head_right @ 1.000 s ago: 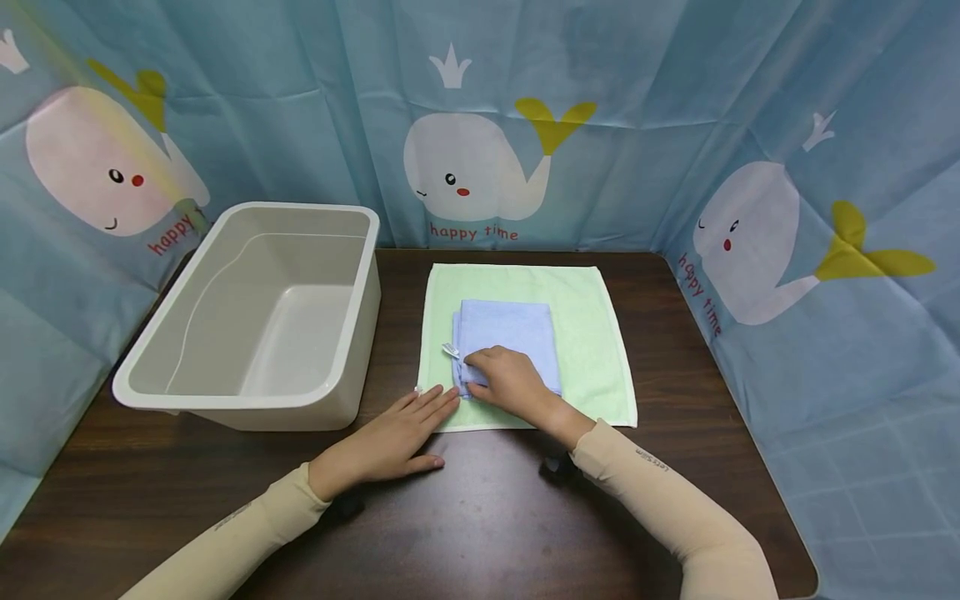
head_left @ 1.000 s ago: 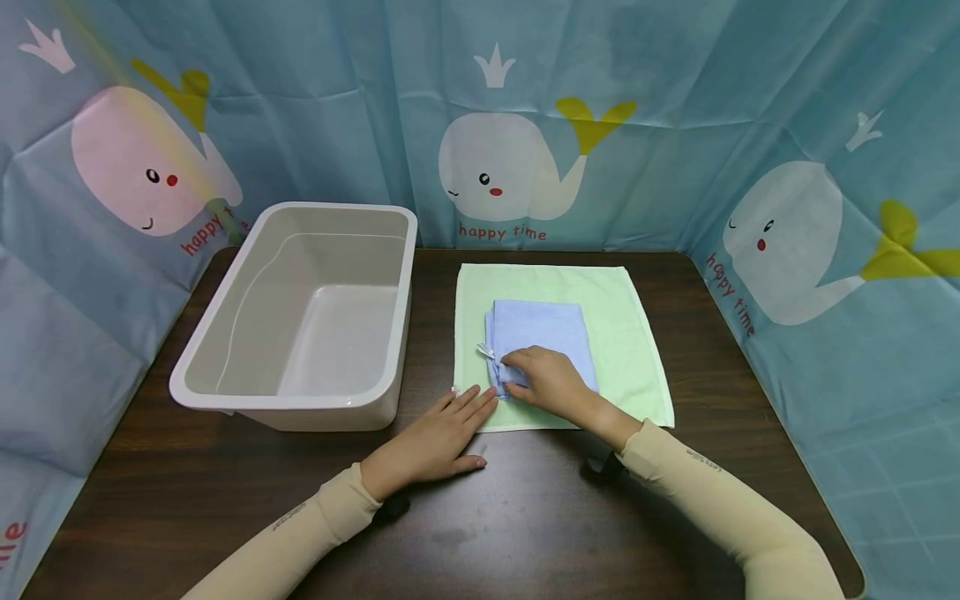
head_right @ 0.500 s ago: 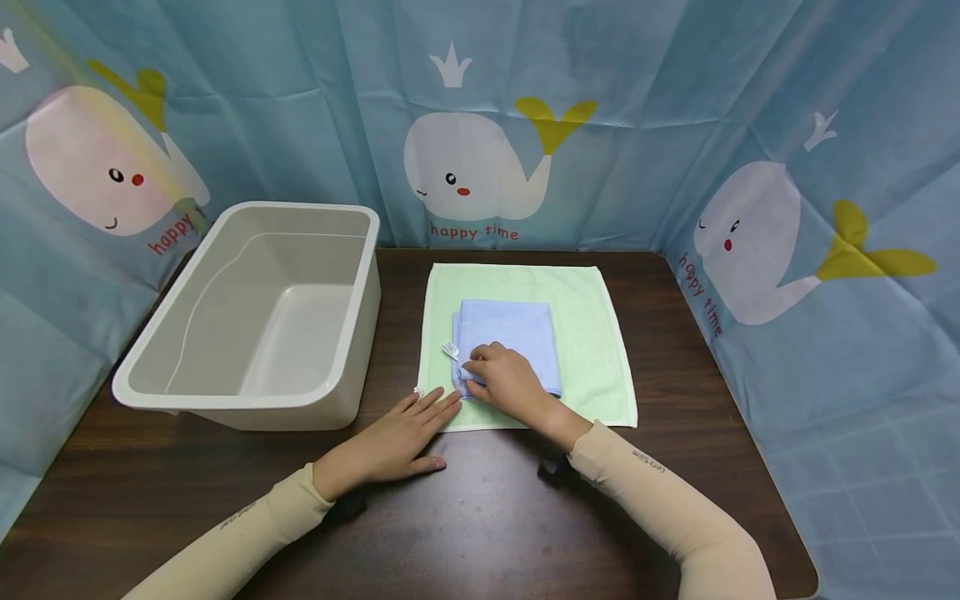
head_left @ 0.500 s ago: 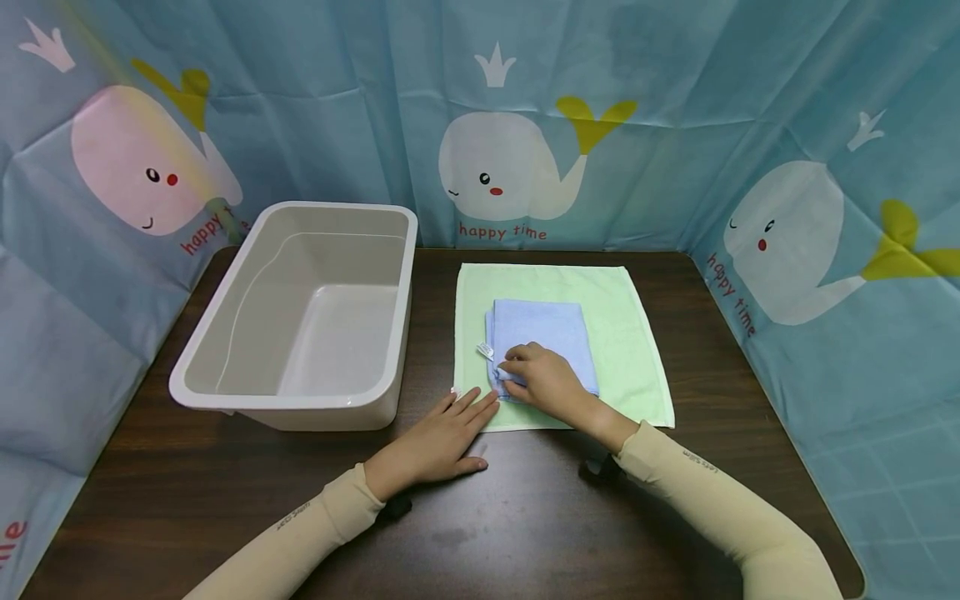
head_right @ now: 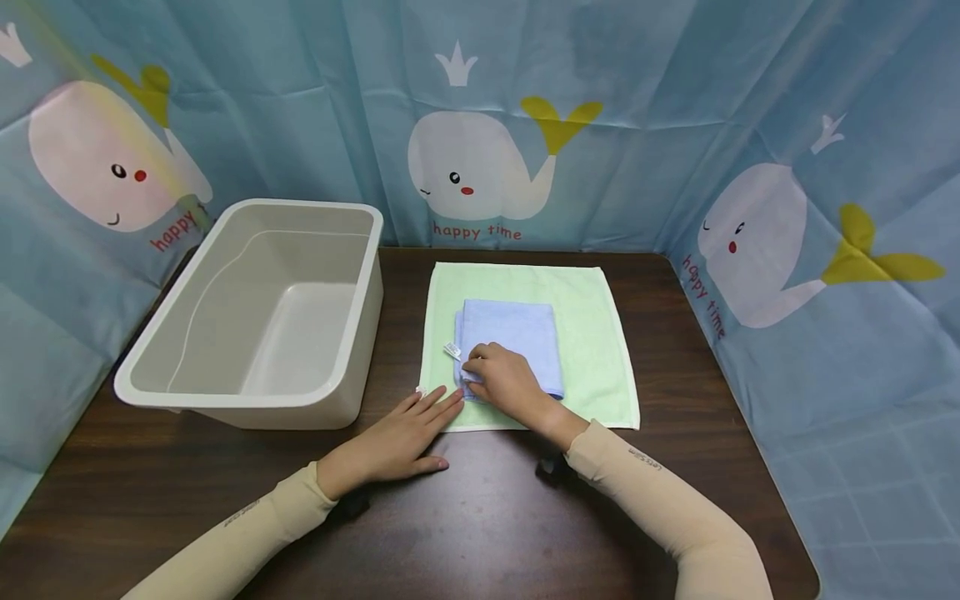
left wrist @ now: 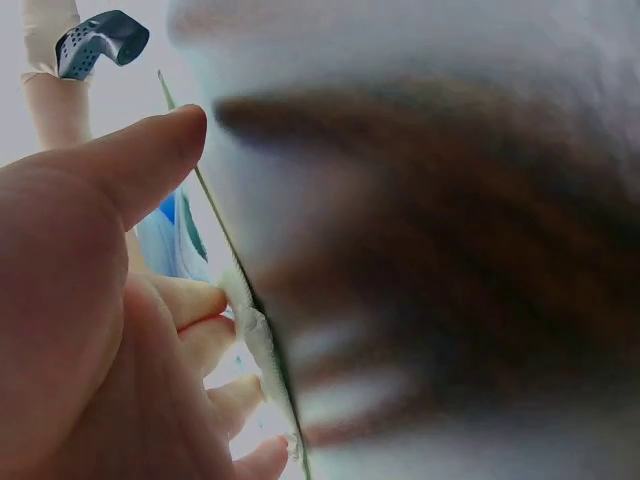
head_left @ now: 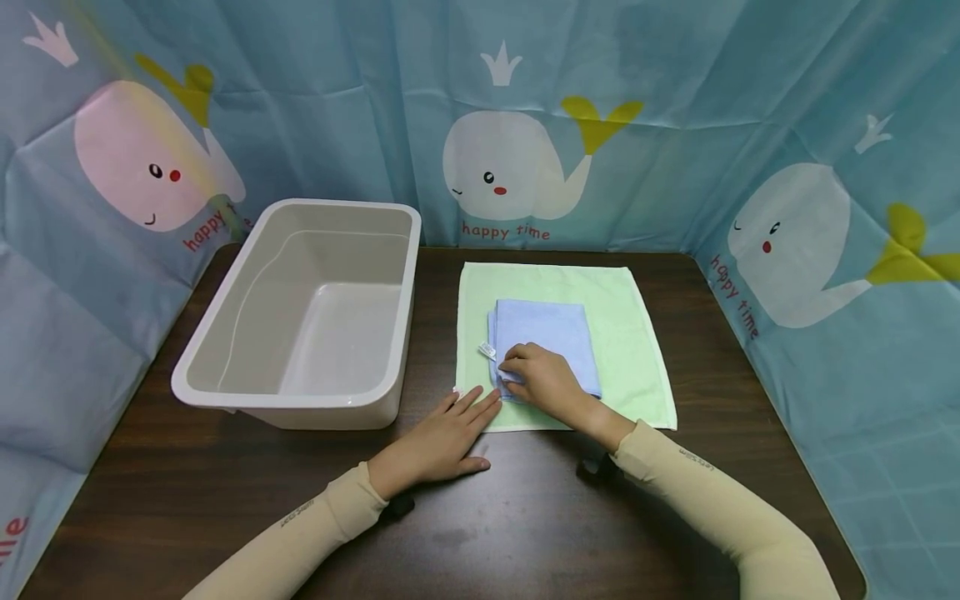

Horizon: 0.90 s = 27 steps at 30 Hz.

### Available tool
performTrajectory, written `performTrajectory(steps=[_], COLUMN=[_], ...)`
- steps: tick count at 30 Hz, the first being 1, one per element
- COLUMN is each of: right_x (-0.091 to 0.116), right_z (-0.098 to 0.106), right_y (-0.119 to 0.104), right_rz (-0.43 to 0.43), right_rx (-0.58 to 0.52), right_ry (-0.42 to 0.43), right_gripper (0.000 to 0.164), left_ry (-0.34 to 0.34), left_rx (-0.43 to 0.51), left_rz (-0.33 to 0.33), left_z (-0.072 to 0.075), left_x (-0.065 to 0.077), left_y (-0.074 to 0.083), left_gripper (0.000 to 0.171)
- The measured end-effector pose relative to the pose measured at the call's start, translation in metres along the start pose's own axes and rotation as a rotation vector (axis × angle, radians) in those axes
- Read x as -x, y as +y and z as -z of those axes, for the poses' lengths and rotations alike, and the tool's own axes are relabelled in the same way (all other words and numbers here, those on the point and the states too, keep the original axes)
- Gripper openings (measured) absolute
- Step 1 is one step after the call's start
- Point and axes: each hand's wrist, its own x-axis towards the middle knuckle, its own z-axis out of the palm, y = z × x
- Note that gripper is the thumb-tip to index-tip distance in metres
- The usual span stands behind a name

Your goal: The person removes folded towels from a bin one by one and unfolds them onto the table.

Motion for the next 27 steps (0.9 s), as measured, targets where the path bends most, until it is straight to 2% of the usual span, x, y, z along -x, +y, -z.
performTrajectory(steps=[11, 20, 27], right_x=[0.0006, -0.0017, -0.0015], right_z=[-0.0016, -0.0057, -0.0046], right_y=[0.0015, 0.0016, 0.001], right_rz=[-0.011, -0.088, -0.077], right_rx=[-0.006, -0.175, -0.187], right_ry=[0.015, 0.054, 0.11], right_gripper=[0.022, 0.017, 0.012], left_ry=[-0.004, -0.021, -0.023], left_rx=[-0.005, 0.012, 0.002], left_rz=[-0.006, 0.0, -0.004], left_z=[0.0037, 0.005, 0.0052], left_x=[-0.0024, -0.0023, -0.0023], left_y=[0.0025, 0.0026, 0.0026], left_gripper=[0.087, 0.086, 0.086])
